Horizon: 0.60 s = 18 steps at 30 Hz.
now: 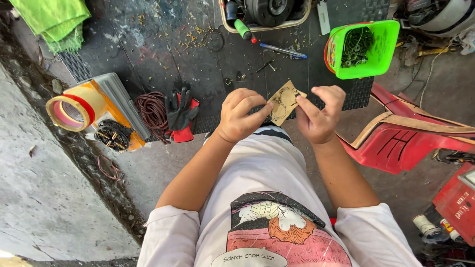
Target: The person is sorting through wires, using tools to manipulate components, and working on an electrical assembly in a cluttered workspace.
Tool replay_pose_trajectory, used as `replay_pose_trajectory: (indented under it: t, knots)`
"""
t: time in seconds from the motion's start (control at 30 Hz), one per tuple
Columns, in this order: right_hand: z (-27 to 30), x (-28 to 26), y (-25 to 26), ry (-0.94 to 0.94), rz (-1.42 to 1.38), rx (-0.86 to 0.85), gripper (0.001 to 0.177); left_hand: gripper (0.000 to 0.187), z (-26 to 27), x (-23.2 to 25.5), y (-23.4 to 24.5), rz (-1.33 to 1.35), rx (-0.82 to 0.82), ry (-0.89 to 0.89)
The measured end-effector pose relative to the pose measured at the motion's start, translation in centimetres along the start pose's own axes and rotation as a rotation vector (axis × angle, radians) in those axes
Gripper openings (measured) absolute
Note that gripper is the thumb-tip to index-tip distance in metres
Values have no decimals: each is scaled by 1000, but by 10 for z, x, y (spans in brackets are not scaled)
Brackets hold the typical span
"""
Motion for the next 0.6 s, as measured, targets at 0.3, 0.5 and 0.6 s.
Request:
replay_pose_trajectory:
  t: [0.3,0.5,0.6]
  knots:
    - [-22,36,-9,-127,-71,-196,2,4,56,-96,2,-39,-47,654]
    - [-101,63,-35,-267,-230,-355,13,46,109,-162,29,33,120,1359]
    - [-97,100,-79,-464,-185,-636,7,28,88,-177,28,230,212,1366]
Point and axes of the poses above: each hand's wrist, its own z-axis away from the middle knuckle, its own y-axis out of the back of the hand, x = y × z, the point moved 10 cm from there along -z, towards the middle knuckle, and after that the axes turned 9 degrees about z, right-handed, at the moved point
